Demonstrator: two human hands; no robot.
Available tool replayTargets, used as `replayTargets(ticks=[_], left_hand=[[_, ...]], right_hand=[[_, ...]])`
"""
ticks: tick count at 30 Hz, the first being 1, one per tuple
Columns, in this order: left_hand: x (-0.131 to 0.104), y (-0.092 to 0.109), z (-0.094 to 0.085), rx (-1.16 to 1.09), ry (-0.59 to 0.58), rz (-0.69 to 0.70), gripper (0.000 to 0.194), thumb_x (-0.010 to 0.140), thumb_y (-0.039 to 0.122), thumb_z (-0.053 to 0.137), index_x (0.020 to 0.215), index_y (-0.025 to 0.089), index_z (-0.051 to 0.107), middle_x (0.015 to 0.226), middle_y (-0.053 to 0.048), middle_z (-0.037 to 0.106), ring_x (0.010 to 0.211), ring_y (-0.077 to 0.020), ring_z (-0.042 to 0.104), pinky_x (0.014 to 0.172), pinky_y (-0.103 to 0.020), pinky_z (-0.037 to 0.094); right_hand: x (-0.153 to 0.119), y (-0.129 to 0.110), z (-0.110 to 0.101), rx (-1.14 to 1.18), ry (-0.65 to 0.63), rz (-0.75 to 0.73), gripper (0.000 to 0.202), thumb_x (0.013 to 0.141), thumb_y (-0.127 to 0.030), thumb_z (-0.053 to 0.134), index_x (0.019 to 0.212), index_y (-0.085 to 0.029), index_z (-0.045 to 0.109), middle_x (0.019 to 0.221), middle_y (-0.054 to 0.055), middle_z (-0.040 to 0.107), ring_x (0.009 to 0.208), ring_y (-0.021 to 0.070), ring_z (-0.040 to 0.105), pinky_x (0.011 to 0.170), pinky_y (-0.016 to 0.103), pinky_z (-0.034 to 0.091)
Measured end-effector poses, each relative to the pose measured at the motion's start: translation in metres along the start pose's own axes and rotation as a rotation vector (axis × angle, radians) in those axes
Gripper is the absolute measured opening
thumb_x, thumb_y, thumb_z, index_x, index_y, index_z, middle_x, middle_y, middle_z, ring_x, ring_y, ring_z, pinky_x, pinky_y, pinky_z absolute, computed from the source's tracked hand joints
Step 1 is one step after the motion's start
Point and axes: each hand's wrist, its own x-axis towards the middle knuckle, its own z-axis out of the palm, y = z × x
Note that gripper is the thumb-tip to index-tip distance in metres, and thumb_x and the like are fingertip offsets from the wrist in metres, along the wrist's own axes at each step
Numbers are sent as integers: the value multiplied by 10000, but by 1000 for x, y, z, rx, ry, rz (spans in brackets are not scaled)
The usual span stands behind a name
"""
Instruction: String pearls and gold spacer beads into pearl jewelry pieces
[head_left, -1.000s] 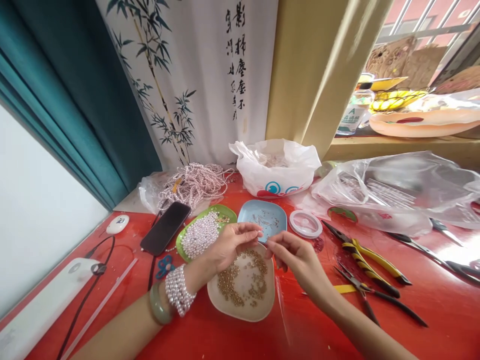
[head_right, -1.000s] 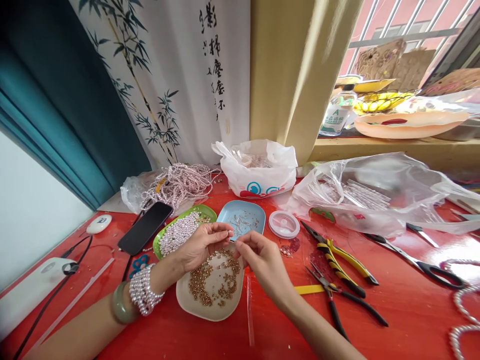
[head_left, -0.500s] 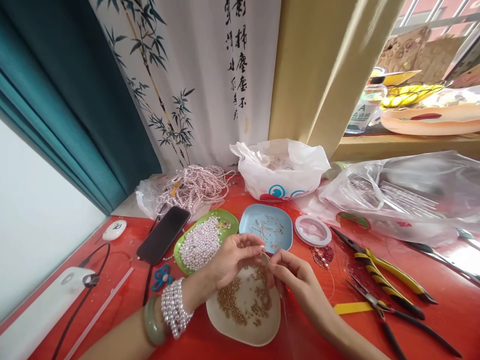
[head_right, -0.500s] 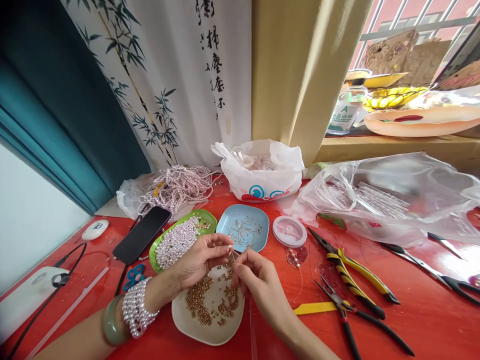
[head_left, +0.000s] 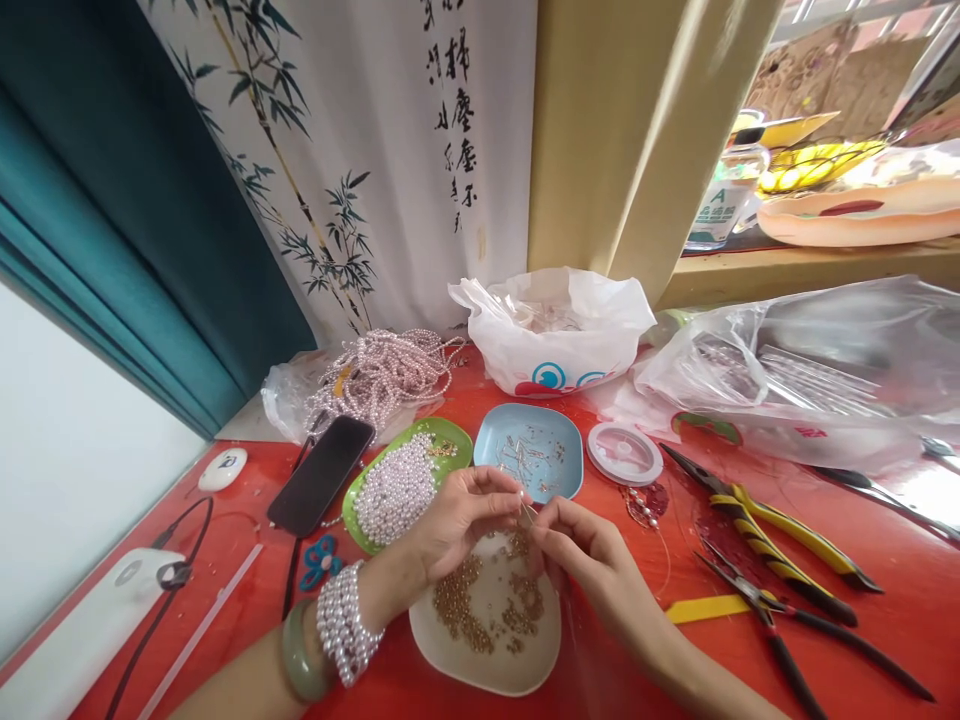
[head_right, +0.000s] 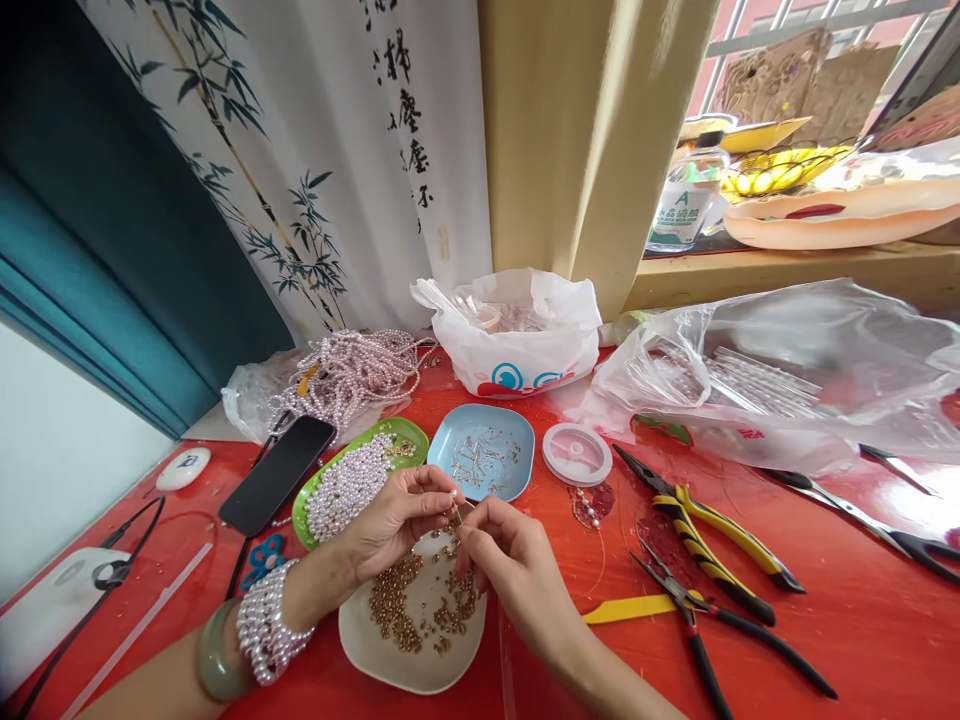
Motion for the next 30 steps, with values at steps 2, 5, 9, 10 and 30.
replayTargets(ticks=[2, 5, 9, 10, 30], left_hand=[[0, 0, 0, -16, 6, -13, 176, 555, 131, 771, 664, 111, 633, 640, -8, 597, 585, -75, 557, 594, -193, 435], [0, -1, -1, -37, 18, -28, 188, 549, 127, 774, 673, 118, 634, 665, -9, 606, 598, -75, 562, 606, -193, 435], [1, -2, -2, -31, 4, -20, 173, 559, 120, 767, 670, 122, 633, 651, -1, 605, 600, -74, 563, 614, -192, 437], [1, -2, -2, -29, -2, -16, 171, 560, 115, 765, 668, 122, 634, 649, 0, 605, 602, -75, 564, 613, -191, 438], [-5, 21, -9, 639, 15, 236, 285, 683, 267, 675, 935, 151, 612, 829, -63, 689, 797, -176, 625, 740, -287, 465]], right_hand=[[0, 0, 0, -3, 6, 2, 203, 756, -314, 524, 610, -182, 473, 511, -44, 503, 441, 84, 410, 441, 203, 305], [0, 0, 1, -1, 4, -3, 212, 757, -323, 525, 608, -184, 468, 510, -45, 497, 437, 82, 408, 439, 202, 309], [0, 2, 1, -2, -4, -14, 221, 765, -332, 521, 610, -185, 464, 512, -45, 496, 439, 80, 409, 442, 203, 315], [0, 2, 0, -3, -5, -15, 220, 766, -329, 520, 611, -184, 464, 514, -44, 499, 442, 81, 409, 445, 203, 317], [1, 9, -4, -340, 115, -143, 203, 810, -334, 474, 703, -175, 541, 570, -12, 552, 501, 108, 493, 481, 209, 392]])
